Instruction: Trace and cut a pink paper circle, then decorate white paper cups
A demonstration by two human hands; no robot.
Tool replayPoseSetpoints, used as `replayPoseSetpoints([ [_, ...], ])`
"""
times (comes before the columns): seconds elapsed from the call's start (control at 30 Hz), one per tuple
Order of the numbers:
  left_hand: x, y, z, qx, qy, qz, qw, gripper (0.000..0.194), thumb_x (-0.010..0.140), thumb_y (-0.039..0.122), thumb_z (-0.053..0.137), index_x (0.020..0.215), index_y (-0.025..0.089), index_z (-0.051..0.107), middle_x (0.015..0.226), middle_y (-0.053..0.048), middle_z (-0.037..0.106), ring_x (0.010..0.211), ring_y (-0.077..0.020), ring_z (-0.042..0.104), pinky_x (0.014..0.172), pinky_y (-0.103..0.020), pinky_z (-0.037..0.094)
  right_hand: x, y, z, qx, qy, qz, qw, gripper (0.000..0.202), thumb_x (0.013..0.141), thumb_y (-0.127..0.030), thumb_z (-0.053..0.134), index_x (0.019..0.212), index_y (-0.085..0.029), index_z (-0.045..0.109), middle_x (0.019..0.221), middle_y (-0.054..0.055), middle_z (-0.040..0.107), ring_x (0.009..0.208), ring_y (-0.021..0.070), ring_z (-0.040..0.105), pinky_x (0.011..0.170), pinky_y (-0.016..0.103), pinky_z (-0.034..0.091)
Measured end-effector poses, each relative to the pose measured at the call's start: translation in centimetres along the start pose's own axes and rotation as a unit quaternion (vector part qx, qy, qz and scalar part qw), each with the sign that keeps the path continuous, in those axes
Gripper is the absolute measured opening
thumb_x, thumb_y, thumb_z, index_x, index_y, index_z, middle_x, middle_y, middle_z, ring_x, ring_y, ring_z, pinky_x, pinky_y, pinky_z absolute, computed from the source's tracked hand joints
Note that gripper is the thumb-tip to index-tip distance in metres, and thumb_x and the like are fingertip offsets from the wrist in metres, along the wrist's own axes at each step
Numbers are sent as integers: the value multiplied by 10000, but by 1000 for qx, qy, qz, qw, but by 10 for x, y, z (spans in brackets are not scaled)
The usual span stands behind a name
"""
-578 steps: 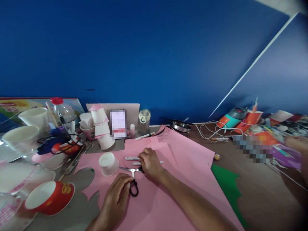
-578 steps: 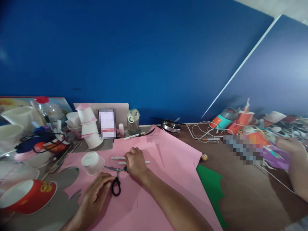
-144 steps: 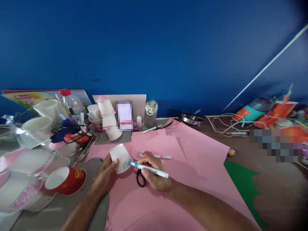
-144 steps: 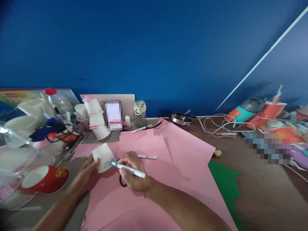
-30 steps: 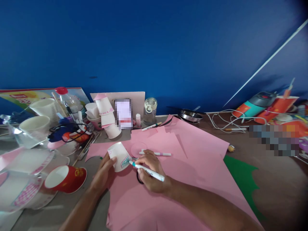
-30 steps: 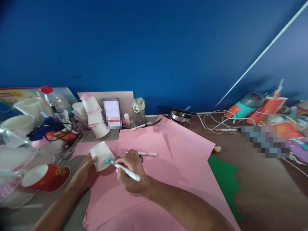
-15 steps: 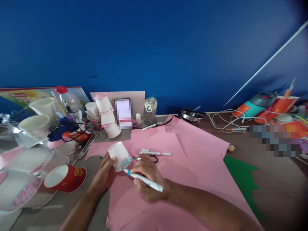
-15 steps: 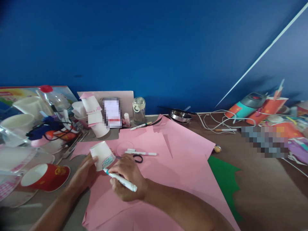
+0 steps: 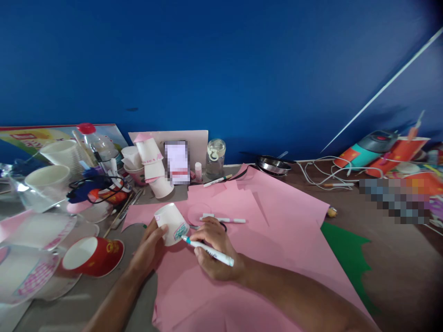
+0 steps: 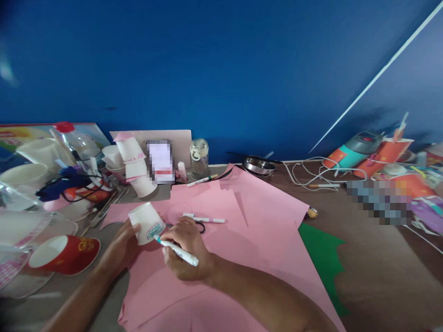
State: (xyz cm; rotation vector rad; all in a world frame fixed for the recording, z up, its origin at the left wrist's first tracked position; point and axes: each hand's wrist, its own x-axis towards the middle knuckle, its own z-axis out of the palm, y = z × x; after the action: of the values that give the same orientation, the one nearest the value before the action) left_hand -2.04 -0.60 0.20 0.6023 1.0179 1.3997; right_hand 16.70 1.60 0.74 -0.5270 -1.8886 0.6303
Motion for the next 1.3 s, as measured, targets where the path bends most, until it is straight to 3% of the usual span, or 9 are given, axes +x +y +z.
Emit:
replayPoseSetpoints([
  [0.23, -1, 2, 1, -13, 16, -10, 1000, 611, 683, 309, 790, 1258, 196, 617, 998, -79, 763, 961, -315, 693, 836, -391, 545, 1, 5, -4, 7, 16, 40, 999, 118, 801, -190, 497, 866, -233, 586, 731, 10, 666, 693, 189, 608, 929, 431, 439],
  [0.47, -1, 2, 0, -19, 17, -9, 1000, 605, 679, 314, 792, 1249, 200, 625, 1007, -83, 763, 949, -314, 696, 831, -392, 546, 4, 6, -8, 20, 32, 115, 993, 108, 842, -231, 503, 793, -216, 598, 679, 18, 606, 708, 195, 580, 758, 369, 471],
  [0.7, -1, 3, 0, -2, 15, -14, 1000, 601, 681, 304, 787, 1246, 187, 619, 970, -77, 762, 901, -298, 702, 789, -370, 552, 1, -3, -4, 36, -4, 9, 999, 109, 808, -196, 487, 871, -227, 570, 690, 0, 632, 623, 166, 568, 885, 420, 451],
  [0.83, -1, 3, 3, 1, 7, -1, 1000, 573, 693, 293, 777, 1235, 182, 626, 986, -77, 759, 902, -290, 697, 776, -355, 551, 0, -5, 0, 26, -18, -26, 999, 169, 765, -165, 492, 905, -239, 551, 662, -19, 626, 579, 158, 565, 870, 416, 456],
  [1.1, -2, 2, 0, 0, 6, 0, 1000, 568, 713, 291, 768, 1253, 188, 623, 1001, -77, 761, 925, -291, 697, 814, -364, 544, 0, 1, 2, 18, -5, -6, 1000, 160, 760, -142, 511, 879, -240, 553, 684, -20, 641, 584, 154, 564, 893, 404, 441],
  [1.3, -1, 2, 0, -7, 19, -5, 1000, 592, 714, 298, 766, 1275, 194, 612, 1018, -82, 764, 952, -301, 698, 843, -383, 543, 1, 5, -4, 19, 8, 54, 998, 82, 826, -216, 499, 838, -228, 579, 715, 2, 652, 667, 176, 585, 928, 419, 428],
])
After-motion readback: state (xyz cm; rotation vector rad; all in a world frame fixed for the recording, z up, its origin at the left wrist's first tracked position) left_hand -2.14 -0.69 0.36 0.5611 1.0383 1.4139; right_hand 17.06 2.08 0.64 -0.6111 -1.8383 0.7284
